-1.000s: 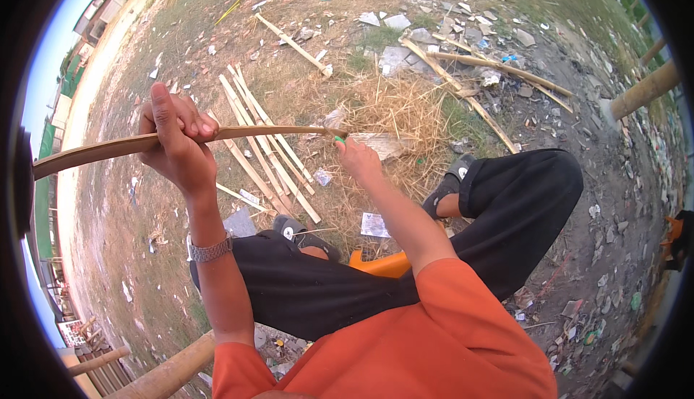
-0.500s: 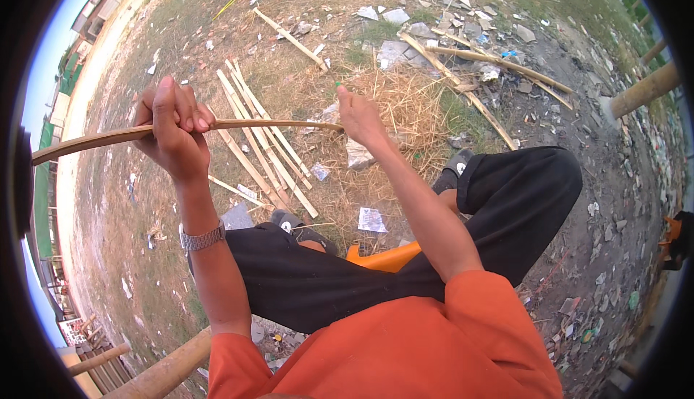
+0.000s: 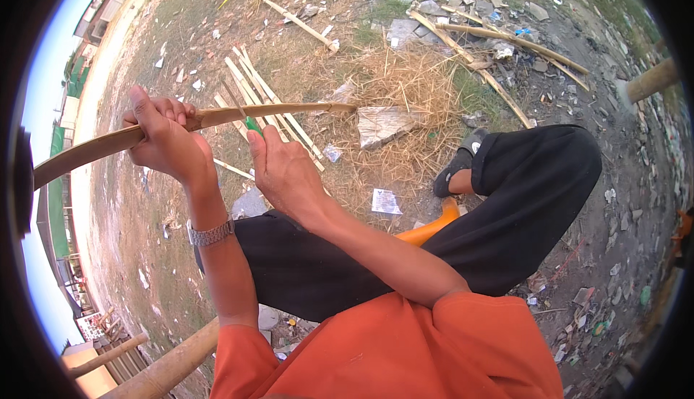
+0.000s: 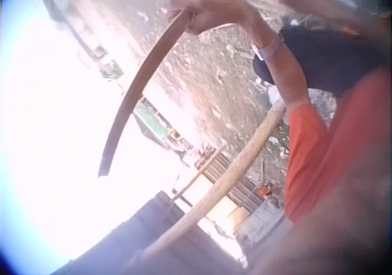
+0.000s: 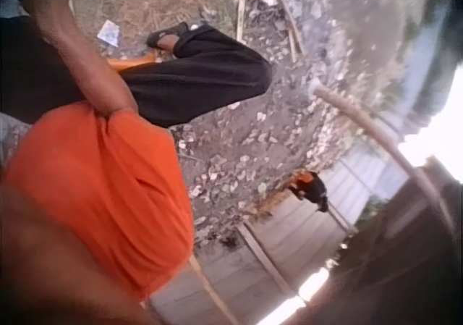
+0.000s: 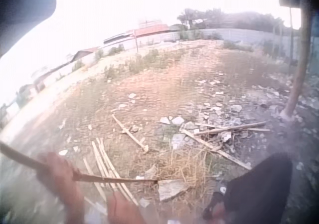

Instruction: The person holds a long bamboo stick in their left hand and uses a green-handled knife in their right hand to scrape and sharpen the surface of the stick. The person repeatedly scrapes along the length of the bamboo, removing thin shavings.

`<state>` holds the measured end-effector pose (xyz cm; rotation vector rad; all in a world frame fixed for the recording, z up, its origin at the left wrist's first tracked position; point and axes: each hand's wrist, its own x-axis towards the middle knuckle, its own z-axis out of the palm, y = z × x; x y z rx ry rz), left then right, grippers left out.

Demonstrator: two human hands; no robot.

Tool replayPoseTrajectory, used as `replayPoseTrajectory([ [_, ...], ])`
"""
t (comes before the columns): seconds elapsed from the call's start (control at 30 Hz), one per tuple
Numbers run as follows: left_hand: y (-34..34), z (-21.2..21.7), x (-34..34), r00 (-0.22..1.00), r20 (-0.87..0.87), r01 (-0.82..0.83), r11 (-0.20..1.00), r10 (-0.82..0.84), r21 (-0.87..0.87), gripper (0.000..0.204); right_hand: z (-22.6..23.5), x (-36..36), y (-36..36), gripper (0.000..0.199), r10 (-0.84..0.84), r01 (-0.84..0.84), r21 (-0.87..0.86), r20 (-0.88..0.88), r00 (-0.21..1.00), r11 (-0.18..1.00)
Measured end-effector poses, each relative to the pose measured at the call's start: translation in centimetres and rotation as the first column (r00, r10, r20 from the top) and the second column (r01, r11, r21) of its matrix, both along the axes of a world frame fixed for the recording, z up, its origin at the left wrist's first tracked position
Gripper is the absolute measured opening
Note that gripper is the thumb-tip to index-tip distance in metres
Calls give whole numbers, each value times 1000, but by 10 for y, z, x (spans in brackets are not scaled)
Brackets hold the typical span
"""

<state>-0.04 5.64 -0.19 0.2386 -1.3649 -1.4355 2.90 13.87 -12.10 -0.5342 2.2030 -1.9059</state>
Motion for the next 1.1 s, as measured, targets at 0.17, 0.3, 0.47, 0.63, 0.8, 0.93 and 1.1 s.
replayPoseTrajectory([
  [0.17,1,1,-2,999,-26,21,999,-22,-48,41,-7,-7,-12,37,-222,226,217,-43,974,950],
  [0.3,-2,-1,-2,1000,2,15,998,-15,-57,41,-8,-4,-14,36,-122,128,155,-53,991,979],
  [0.47,-5,-1,-2,999,-16,32,997,-33,-76,41,-15,-1,-14,33,-216,231,208,-93,972,950],
  [0.63,-8,-2,-1,1000,-4,19,999,-19,-27,42,-24,-6,-15,34,-127,129,-2,-207,970,992],
  [0.8,-11,-2,-1,1000,-5,1,999,-1,-36,42,-31,-9,-11,41,-255,242,375,-15,967,895],
  [0.93,-14,0,-2,1000,5,-10,1000,10,1,41,-42,-13,-15,44,-127,149,228,-110,986,962],
  [1.1,-12,-1,1,1000,7,27,999,-26,-38,40,-63,-20,0,47,-208,228,433,-94,974,872],
])
